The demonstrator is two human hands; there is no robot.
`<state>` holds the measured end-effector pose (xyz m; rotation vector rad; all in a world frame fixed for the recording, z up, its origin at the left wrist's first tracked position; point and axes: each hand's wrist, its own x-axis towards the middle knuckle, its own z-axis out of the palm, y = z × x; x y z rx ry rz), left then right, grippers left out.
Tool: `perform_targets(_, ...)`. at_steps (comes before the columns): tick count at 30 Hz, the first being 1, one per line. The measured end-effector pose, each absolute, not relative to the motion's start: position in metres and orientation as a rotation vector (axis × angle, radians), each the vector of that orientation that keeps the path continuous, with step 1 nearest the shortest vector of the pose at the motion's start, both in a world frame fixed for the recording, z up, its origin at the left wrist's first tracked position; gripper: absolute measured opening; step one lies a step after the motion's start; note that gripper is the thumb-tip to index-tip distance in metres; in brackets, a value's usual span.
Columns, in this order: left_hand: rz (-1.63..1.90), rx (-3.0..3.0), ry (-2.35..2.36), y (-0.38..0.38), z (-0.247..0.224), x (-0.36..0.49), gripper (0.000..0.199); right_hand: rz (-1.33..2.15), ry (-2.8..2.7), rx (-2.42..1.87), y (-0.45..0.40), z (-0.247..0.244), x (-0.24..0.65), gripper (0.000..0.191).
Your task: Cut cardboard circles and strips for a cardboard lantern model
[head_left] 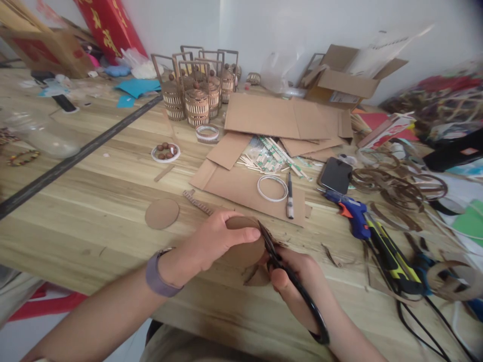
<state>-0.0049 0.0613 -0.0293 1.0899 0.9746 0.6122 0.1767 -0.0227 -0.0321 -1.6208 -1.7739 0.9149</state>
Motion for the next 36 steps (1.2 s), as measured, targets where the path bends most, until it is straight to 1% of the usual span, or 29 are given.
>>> perform_targets(10,0.581,1.099,1.000,0.061,-0.027,-0.007,0.029,1.006,-1.789,-1.610,-0.022,-0.035,0.181,0.084)
perform_targets(16,0.564,1.106,0.956,0.061,-0.027,-0.008,0.025,1.032,-1.757,-1.616,-0.023,-0.035,0.179,0.081)
perform_targets(21,0.572,1.124,0.995,0.062,-0.026,-0.009,0.025,1.074,-1.718,-1.605,-0.024,-0.036,0.178,0.079)
perform_targets(27,0.544,1.159,1.025,0.063,-0.029,-0.011,0.031,1.078,-1.754,-1.604,-0.023,-0.035,0.178,0.081)
perform_targets(36,0.540,1.161,1.069,0.063,-0.027,-0.013,0.033,1.104,-1.731,-1.517,-0.020,-0.042,0.178,0.085)
